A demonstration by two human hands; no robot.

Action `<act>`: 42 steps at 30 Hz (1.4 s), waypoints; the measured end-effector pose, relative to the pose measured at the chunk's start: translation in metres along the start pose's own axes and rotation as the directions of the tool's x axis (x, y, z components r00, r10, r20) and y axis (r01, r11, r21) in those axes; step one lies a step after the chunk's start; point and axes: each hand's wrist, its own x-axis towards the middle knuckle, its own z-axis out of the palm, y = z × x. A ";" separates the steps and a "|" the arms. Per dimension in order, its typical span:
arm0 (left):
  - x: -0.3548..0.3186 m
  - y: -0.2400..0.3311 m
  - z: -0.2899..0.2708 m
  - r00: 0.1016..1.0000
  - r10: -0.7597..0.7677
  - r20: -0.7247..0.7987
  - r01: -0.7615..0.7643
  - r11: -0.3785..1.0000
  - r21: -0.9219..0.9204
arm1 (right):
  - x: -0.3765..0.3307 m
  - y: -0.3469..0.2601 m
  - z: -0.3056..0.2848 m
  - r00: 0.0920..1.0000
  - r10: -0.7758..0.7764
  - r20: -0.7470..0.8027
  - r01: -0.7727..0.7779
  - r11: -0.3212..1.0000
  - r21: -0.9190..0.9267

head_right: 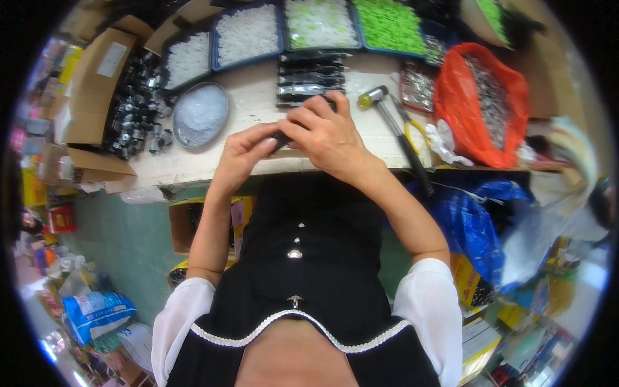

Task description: The person assembles small lock mechanisms at a cluttered workbench. They repeatedly pick up a metal lock body, insert a white plastic pin and a green plastic pin, and use a hammer to tap the pins into place. The person then places the assembled unit into a cardboard box.

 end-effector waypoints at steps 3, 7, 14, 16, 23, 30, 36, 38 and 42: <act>0.003 0.006 -0.004 0.999 0.026 -0.034 -0.022 0.993 0.117 | -0.004 0.001 0.001 0.998 0.050 0.037 -0.051 0.998 0.047; 0.004 -0.006 -0.021 0.925 0.362 -0.118 -0.258 0.824 0.505 | -0.010 0.004 0.019 0.985 0.164 0.045 -0.167 0.984 0.058; -0.006 -0.019 -0.022 0.947 0.275 -0.168 -0.179 0.881 0.438 | -0.011 0.000 0.048 0.974 0.213 0.078 -0.221 0.970 0.102; -0.006 -0.026 -0.022 0.941 0.293 -0.171 -0.184 0.864 0.468 | -0.011 -0.001 0.050 0.971 0.219 0.094 -0.228 0.969 0.100; -0.003 -0.036 -0.023 0.928 0.333 -0.165 -0.214 0.842 0.496 | -0.006 -0.004 0.052 0.967 0.225 0.117 -0.236 0.967 0.093; -0.001 -0.040 -0.026 0.924 0.355 -0.142 -0.232 0.816 0.530 | -0.005 -0.003 0.053 0.969 0.213 0.128 -0.227 0.968 0.105; -0.001 -0.041 -0.028 0.929 0.345 -0.132 -0.224 0.809 0.543 | -0.005 -0.005 0.056 0.966 0.209 0.150 -0.222 0.972 0.078; -0.001 -0.042 -0.028 0.934 0.332 -0.132 -0.208 0.805 0.556 | -0.005 -0.006 0.057 0.966 0.212 0.147 -0.225 0.971 0.077; 0.000 -0.040 -0.029 0.940 0.321 -0.112 -0.205 0.799 0.565 | -0.005 -0.006 0.055 0.966 0.210 0.151 -0.223 0.972 0.076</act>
